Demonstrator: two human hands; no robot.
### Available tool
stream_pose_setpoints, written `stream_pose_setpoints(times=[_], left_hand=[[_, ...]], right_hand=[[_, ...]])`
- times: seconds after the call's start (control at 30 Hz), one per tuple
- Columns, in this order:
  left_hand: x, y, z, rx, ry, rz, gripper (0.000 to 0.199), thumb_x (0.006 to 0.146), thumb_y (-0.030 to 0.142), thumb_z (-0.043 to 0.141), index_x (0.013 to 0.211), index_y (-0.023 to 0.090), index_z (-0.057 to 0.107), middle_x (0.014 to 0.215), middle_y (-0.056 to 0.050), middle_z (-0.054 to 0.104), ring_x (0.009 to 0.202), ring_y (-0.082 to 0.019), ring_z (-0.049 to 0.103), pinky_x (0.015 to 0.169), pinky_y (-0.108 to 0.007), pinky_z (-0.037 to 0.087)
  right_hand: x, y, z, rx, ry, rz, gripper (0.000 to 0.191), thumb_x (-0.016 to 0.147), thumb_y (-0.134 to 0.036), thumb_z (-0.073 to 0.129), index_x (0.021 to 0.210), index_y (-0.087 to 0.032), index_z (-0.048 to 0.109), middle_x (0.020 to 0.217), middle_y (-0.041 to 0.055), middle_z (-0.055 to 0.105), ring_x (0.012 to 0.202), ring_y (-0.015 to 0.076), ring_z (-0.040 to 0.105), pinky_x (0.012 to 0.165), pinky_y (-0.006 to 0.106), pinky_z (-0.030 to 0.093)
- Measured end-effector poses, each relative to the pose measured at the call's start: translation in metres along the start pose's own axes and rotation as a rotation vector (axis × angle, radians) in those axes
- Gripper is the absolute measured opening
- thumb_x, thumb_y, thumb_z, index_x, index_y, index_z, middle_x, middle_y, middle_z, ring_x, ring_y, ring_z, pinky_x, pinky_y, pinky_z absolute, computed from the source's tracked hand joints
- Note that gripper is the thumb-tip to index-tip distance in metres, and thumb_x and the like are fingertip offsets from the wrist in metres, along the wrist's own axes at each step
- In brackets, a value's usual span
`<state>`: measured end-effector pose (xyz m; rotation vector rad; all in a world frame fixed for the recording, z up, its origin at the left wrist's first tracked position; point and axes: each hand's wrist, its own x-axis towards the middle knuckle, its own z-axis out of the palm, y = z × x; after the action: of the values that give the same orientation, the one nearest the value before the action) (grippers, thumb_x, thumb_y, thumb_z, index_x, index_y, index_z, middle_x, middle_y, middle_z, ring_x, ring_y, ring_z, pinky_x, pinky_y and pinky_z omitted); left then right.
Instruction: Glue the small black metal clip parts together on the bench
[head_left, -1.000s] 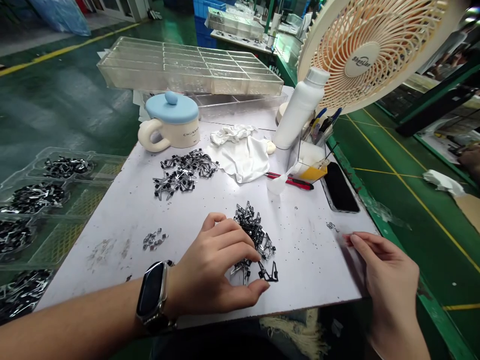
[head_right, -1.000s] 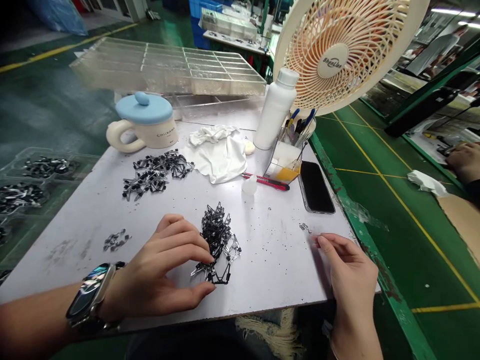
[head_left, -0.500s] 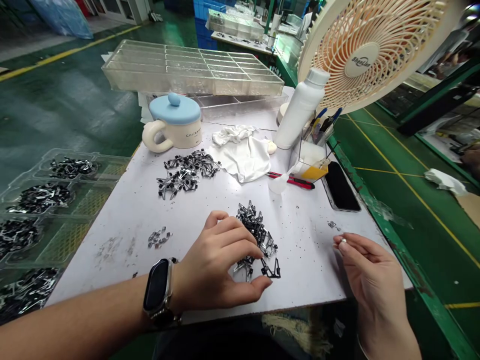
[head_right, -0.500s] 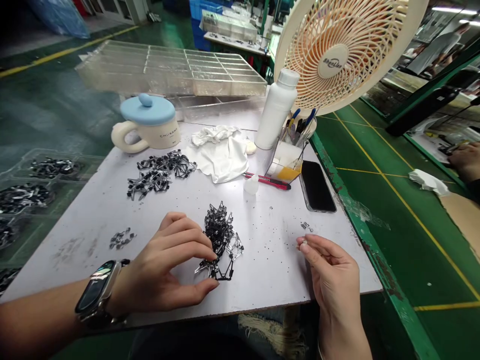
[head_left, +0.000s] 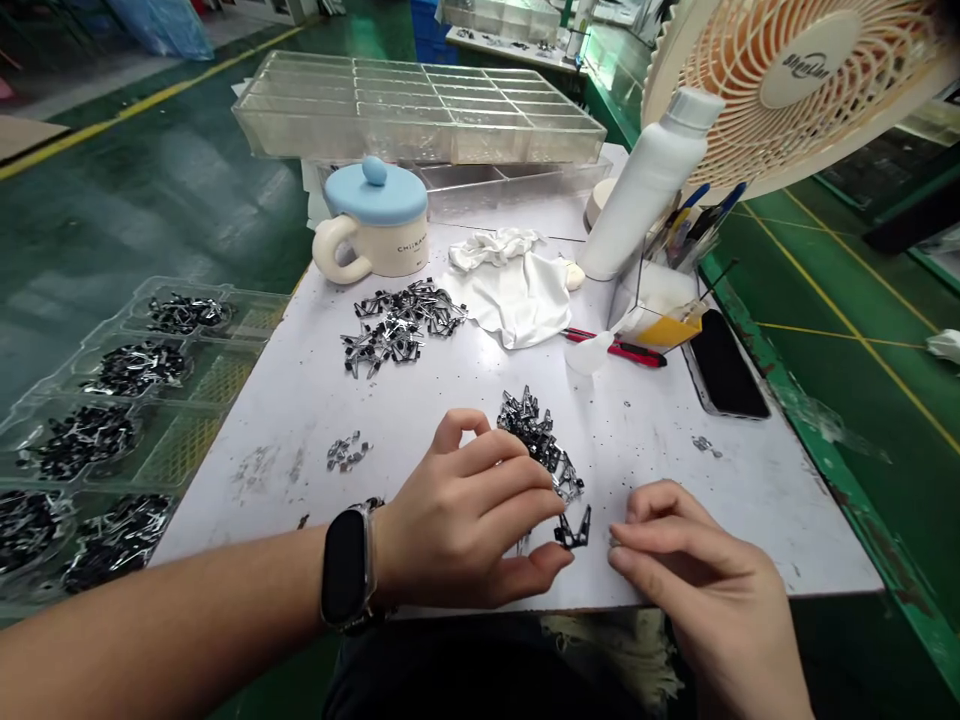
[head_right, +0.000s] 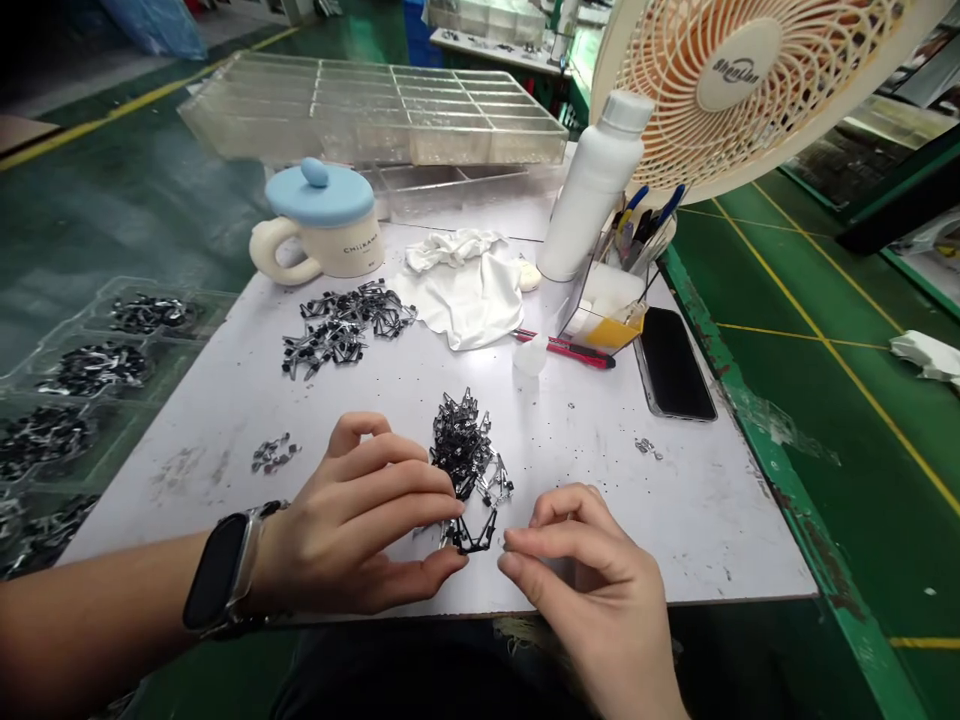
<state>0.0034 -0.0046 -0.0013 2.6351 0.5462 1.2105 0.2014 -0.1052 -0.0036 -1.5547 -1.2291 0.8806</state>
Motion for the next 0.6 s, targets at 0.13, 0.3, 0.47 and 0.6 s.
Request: stream_pose_setpoints(times=[0.13,0.3,0.47,0.6], left_hand=[[-0.0010,-0.0012,0.0014,0.030,0.026,0.045,0.019,0.073,0.029,0.072,0.085,0.016,0.065,0.081,0.002,0.072,0.077,-0.014,0.058,0.077,-0.035,0.034],[-0.0020,-0.0008,0.0016,0.056,0.049,0.078,0.019,0.072,0.027,0.072,0.087,0.016,0.066,0.082,0.002,0.072,0.076,-0.013,0.058,0.076,-0.035,0.035],[-0.0015,0.0000,0.0009,0.061,0.047,0.072,0.019,0.072,0.027,0.072,0.086,0.016,0.067,0.082,0.003,0.072,0.076,-0.014,0.058,0.076,-0.036,0.035],[-0.0017,-0.0002,0.0013,0.058,0.047,0.079,0.021,0.072,0.029,0.073,0.086,0.016,0.067,0.082,0.003,0.072,0.076,-0.014,0.059,0.076,-0.036,0.036]], right_hand=[[0.0023,-0.0019,0.0069,-0.095,0.028,0.005,0.005,0.072,-0.030,0.075,0.076,-0.027,0.074,0.084,0.0038,0.053,0.079,0.0128,0.054,0.063,0.022,0.047],[0.0007,0.0013,0.0059,-0.161,0.020,-0.061,0.007,0.077,-0.028,0.071,0.083,-0.031,0.072,0.087,0.0024,0.051,0.084,0.0126,0.052,0.067,0.024,0.043],[-0.0011,0.0050,0.0053,-0.234,0.011,-0.125,0.012,0.079,-0.023,0.069,0.087,-0.032,0.070,0.089,0.0016,0.050,0.086,0.0118,0.051,0.066,0.024,0.041],[-0.0010,0.0035,0.0080,-0.271,0.031,-0.174,0.013,0.079,-0.022,0.069,0.087,-0.032,0.069,0.088,0.0009,0.050,0.086,0.0112,0.050,0.068,0.024,0.041]])
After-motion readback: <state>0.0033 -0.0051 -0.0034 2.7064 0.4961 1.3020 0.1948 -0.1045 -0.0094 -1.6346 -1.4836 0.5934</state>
